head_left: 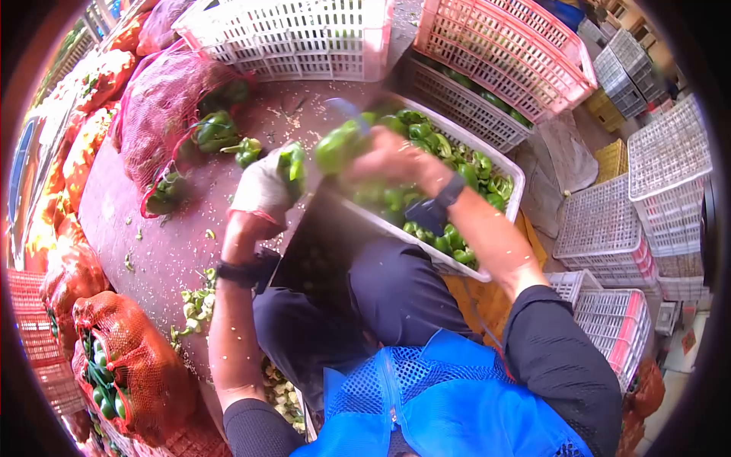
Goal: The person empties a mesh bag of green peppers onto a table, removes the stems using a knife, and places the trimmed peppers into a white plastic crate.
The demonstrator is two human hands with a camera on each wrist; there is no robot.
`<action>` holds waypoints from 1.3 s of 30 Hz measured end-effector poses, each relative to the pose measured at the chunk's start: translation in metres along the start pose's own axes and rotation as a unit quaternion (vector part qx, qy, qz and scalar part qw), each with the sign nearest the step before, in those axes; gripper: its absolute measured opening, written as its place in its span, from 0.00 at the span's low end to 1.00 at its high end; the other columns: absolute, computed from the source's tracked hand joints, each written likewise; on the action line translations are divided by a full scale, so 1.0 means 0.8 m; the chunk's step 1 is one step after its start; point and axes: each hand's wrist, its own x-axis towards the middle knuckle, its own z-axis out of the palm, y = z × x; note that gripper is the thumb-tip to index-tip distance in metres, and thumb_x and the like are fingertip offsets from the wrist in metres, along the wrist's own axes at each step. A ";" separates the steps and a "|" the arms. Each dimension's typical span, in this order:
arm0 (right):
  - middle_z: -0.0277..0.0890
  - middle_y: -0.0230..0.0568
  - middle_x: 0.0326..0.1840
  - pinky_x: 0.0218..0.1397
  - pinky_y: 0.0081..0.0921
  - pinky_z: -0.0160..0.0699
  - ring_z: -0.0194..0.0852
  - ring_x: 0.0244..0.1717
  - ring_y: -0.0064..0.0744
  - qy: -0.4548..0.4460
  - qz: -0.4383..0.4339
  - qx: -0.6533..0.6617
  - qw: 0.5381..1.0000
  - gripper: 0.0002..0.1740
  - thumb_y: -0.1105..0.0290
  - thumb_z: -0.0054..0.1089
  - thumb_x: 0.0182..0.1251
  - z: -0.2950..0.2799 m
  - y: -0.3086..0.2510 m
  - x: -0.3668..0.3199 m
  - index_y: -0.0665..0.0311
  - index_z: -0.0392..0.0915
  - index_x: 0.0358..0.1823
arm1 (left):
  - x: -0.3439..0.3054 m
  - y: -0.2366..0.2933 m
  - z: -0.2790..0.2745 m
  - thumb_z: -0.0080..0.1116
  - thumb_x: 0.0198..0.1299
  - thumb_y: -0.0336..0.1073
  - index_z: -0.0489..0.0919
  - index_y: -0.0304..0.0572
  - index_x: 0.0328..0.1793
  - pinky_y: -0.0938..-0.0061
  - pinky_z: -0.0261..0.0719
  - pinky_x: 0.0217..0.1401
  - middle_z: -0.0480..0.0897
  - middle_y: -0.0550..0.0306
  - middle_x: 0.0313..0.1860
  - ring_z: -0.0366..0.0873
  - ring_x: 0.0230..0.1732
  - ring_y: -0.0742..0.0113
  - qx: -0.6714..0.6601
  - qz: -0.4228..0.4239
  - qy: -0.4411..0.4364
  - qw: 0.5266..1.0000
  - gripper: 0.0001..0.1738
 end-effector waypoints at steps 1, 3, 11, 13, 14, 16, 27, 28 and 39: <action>0.85 0.43 0.46 0.54 0.32 0.80 0.82 0.47 0.34 0.005 0.041 -0.040 0.998 0.34 0.55 0.79 0.46 -0.026 0.014 -0.013 0.67 0.83 0.53 | 0.008 -0.028 0.021 0.69 0.46 0.30 0.73 0.42 0.69 0.65 0.81 0.59 0.84 0.46 0.52 0.83 0.57 0.51 -0.114 -0.056 0.023 0.992 0.38; 0.85 0.44 0.48 0.58 0.35 0.80 0.83 0.49 0.36 0.094 0.096 -0.213 0.968 0.38 0.52 0.79 0.46 -0.075 0.035 -0.053 0.65 0.81 0.58 | 0.012 -0.032 0.016 0.69 0.42 0.28 0.74 0.41 0.68 0.66 0.81 0.59 0.84 0.45 0.50 0.83 0.55 0.48 0.016 -0.031 0.037 0.999 0.40; 0.77 0.52 0.61 0.57 0.48 0.83 0.79 0.60 0.54 0.247 0.102 -0.530 0.805 0.58 0.30 0.72 0.49 -0.040 0.132 -0.152 0.62 0.65 0.74 | 0.047 -0.016 0.039 0.71 0.35 0.28 0.77 0.39 0.50 0.60 0.84 0.49 0.83 0.39 0.39 0.84 0.48 0.40 -0.068 -0.040 0.054 0.995 0.30; 0.75 0.50 0.62 0.55 0.48 0.84 0.78 0.60 0.53 0.241 0.031 -0.553 0.797 0.59 0.29 0.70 0.50 -0.022 0.175 -0.161 0.61 0.63 0.75 | 0.047 0.013 0.015 0.71 0.35 0.27 0.77 0.39 0.48 0.58 0.84 0.48 0.83 0.39 0.36 0.84 0.45 0.37 0.011 -0.057 0.045 0.997 0.28; 0.74 0.49 0.60 0.52 0.45 0.85 0.78 0.58 0.49 0.242 0.014 -0.561 0.792 0.53 0.36 0.71 0.55 -0.018 0.173 -0.166 0.62 0.65 0.74 | 0.056 0.012 0.015 0.71 0.33 0.26 0.76 0.38 0.53 0.60 0.84 0.51 0.84 0.38 0.42 0.83 0.48 0.38 0.002 -0.030 0.058 0.998 0.33; 0.73 0.48 0.58 0.50 0.43 0.86 0.78 0.56 0.47 0.239 0.027 -0.549 0.801 0.50 0.41 0.73 0.56 -0.020 0.168 -0.169 0.62 0.66 0.74 | 0.066 0.009 0.015 0.70 0.34 0.25 0.75 0.37 0.56 0.60 0.84 0.52 0.83 0.38 0.46 0.83 0.50 0.38 0.037 -0.018 0.062 0.997 0.35; 0.72 0.47 0.54 0.46 0.37 0.86 0.81 0.50 0.44 0.237 0.005 -0.505 0.830 0.45 0.52 0.77 0.54 0.002 0.200 -0.159 0.64 0.69 0.71 | 0.092 0.108 0.089 0.60 0.59 0.36 0.77 0.49 0.52 0.56 0.83 0.45 0.82 0.46 0.41 0.83 0.44 0.45 -0.029 0.088 0.136 0.986 0.15; 0.74 0.49 0.59 0.46 0.37 0.85 0.83 0.45 0.44 0.219 -0.016 -0.475 0.852 0.46 0.53 0.78 0.54 -0.006 0.192 -0.168 0.65 0.69 0.72 | 0.085 0.118 0.092 0.52 0.62 0.26 0.76 0.50 0.66 0.60 0.82 0.58 0.81 0.45 0.54 0.82 0.52 0.46 -0.044 0.085 0.049 0.994 0.25; 0.82 0.37 0.35 0.34 0.21 0.76 0.77 0.30 0.22 0.287 0.168 0.074 0.940 0.33 0.43 0.65 0.70 -0.024 0.164 -0.188 0.65 0.82 0.63 | 0.065 0.179 0.215 0.64 0.58 0.44 0.79 0.42 0.38 0.57 0.77 0.45 0.81 0.51 0.42 0.79 0.45 0.53 -0.087 0.370 0.228 0.896 0.13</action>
